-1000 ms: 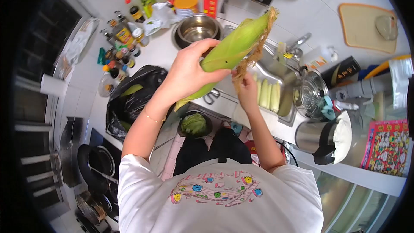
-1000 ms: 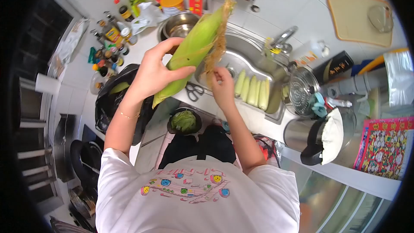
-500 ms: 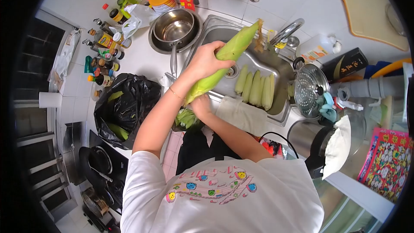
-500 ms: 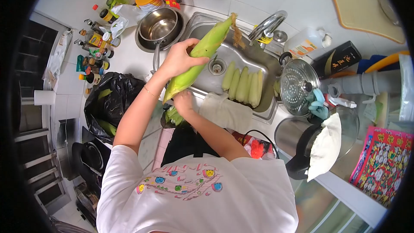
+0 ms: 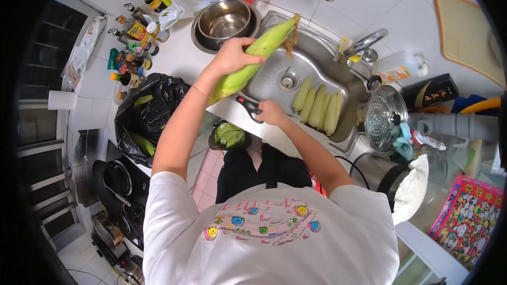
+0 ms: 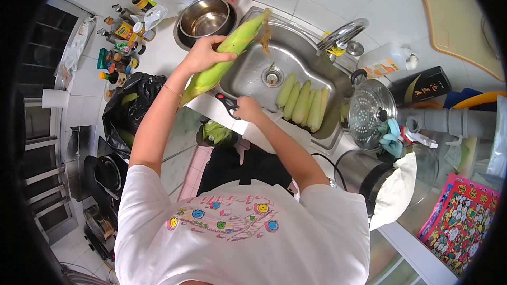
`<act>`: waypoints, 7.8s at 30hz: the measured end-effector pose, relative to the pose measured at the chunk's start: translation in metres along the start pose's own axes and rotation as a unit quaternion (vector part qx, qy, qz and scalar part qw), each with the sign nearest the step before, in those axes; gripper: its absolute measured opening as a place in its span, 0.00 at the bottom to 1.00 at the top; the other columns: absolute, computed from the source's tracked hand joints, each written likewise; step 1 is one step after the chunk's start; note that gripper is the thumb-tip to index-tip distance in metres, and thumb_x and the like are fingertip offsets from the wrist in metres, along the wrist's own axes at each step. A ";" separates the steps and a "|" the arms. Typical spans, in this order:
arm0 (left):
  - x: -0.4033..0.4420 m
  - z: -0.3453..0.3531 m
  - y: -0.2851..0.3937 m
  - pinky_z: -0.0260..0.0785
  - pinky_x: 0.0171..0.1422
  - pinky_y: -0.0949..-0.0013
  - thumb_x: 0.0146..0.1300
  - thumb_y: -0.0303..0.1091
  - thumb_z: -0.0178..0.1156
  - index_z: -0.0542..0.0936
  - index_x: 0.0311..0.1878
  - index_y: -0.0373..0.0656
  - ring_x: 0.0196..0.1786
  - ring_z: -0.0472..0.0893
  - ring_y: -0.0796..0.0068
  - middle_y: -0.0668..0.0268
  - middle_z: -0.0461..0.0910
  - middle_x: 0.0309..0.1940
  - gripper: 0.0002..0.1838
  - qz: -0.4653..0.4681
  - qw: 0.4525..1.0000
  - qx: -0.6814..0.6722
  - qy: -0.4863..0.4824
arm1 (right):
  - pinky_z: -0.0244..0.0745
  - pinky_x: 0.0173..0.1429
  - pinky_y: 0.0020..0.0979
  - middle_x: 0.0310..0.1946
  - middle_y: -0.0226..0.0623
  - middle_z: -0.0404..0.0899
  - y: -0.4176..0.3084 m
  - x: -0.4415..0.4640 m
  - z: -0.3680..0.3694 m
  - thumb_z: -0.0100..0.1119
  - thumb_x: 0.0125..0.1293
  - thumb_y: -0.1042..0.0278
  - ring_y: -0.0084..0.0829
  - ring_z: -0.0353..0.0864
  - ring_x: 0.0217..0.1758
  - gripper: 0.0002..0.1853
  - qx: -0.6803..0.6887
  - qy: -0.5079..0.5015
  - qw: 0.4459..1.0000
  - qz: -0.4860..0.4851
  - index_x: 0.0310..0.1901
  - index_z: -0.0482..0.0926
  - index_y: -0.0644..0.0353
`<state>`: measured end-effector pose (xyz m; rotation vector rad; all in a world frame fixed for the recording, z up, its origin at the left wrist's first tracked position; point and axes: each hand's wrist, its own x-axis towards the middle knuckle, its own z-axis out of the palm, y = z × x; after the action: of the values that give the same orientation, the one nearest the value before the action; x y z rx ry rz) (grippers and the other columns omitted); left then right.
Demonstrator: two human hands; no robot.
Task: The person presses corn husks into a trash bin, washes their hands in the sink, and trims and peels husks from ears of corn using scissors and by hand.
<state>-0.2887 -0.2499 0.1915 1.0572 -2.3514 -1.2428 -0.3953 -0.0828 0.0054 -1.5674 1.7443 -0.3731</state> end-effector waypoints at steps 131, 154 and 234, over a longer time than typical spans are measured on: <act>-0.215 0.073 -0.125 0.72 0.53 0.69 0.54 0.40 0.70 0.74 0.58 0.29 0.45 0.81 0.73 0.55 0.83 0.45 0.33 -0.209 0.954 -0.122 0.178 | 0.74 0.50 0.39 0.40 0.42 0.78 -0.054 0.042 0.044 0.52 0.57 0.75 0.41 0.77 0.45 0.05 -0.196 0.246 0.909 -0.273 0.34 0.77 0.65; -0.023 0.059 0.016 0.68 0.58 0.75 0.65 0.34 0.64 0.77 0.57 0.34 0.50 0.77 0.77 0.64 0.76 0.50 0.20 0.060 0.933 -0.278 0.219 | 0.62 0.64 0.27 0.58 0.32 0.70 -0.045 -0.019 -0.141 0.49 0.75 0.59 0.24 0.67 0.61 0.25 0.485 0.112 0.851 -0.170 0.68 0.62 0.59; -0.022 0.144 -0.011 0.54 0.29 0.78 0.75 0.40 0.47 0.71 0.33 0.43 0.24 0.57 0.84 0.72 0.67 0.28 0.15 -0.041 0.703 -0.690 0.167 | 0.79 0.40 0.32 0.35 0.40 0.76 0.002 0.047 -0.137 0.51 0.63 0.79 0.31 0.80 0.35 0.13 0.593 0.222 0.760 -0.146 0.48 0.64 0.62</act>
<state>-0.3460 -0.1520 0.0992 0.6528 -0.5807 -1.9828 -0.4893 -0.1627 0.0814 -0.7581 1.0388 -1.7247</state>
